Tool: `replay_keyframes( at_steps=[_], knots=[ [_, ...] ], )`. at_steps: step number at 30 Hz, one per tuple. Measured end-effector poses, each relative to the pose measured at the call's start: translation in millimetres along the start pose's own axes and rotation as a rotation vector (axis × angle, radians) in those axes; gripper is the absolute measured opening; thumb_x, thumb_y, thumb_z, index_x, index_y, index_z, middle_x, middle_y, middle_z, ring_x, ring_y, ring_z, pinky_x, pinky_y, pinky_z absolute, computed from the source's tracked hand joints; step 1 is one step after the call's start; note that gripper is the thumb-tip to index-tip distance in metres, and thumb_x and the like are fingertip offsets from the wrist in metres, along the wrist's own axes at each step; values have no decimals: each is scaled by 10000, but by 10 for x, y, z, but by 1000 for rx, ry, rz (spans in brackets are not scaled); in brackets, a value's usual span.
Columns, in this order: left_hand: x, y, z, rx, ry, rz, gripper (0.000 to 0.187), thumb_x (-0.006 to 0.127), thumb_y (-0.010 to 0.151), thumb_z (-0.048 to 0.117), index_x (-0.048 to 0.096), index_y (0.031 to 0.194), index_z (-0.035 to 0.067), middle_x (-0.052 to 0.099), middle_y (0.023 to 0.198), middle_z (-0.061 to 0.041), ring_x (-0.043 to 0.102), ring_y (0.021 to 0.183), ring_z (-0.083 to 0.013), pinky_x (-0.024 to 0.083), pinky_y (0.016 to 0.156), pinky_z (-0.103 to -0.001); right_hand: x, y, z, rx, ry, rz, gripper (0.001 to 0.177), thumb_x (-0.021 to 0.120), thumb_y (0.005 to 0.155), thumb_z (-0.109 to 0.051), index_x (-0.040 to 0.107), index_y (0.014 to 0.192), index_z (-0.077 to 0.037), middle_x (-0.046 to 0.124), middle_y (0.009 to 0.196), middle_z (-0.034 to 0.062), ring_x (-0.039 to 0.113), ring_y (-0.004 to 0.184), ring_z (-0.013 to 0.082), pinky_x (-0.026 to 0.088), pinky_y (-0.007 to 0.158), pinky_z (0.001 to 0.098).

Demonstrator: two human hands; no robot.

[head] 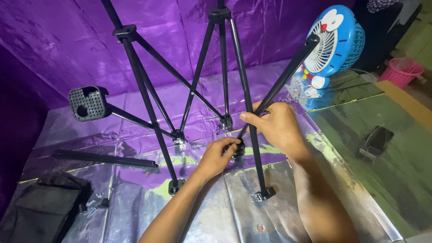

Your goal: The person assembles a black tripod on a reflective table. They connect the legs to the central hub, tighten joints with a screwdriver, and extend the legs into a standing position. The tripod is left standing upright on the table.

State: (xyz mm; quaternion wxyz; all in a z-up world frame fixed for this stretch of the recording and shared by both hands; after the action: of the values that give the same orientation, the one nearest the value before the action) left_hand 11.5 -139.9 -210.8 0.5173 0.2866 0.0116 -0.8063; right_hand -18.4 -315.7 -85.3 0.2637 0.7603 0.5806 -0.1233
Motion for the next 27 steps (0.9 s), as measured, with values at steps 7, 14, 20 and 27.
replay_keyframes(
  at_steps=[7,14,20,27],
  knots=[
    [-2,-18,9,-18,-25,-13,240,622,980,181,723,1152,48,761,1032,-105,746,893,-200,556,782,-321,31,27,42,-5,-31,-26,343,833,808,-349,802,956,-41,704,608,101,652,545,124,487,523,322],
    [-143,-31,-171,13,-33,109,198,609,973,141,738,1054,14,758,899,-91,690,766,-156,541,715,-306,6,124,204,-79,428,-261,197,775,876,-158,727,925,26,732,769,58,718,670,122,563,622,278],
    [-370,-58,-500,-71,-77,371,183,617,985,154,707,1023,0,710,824,-89,632,727,-146,515,674,-305,-74,176,343,-24,494,-263,172,768,898,-140,737,941,23,706,757,60,678,672,127,561,632,282],
    [-202,-14,-673,-174,-36,212,320,624,978,215,660,1266,82,746,990,-74,716,878,-156,561,767,-311,-60,161,285,-60,412,-108,229,769,897,-198,722,945,21,721,756,67,715,644,133,556,588,274]
  ],
)
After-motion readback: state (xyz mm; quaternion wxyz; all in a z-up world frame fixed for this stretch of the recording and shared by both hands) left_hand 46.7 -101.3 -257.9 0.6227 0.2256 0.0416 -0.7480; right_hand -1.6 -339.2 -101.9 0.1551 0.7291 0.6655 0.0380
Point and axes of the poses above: each hand's wrist, its own y-axis towards the middle knuckle, its own x-axis out of the palm, z = x × y, the point moved 6 cm from there along y, towards the middle knuckle
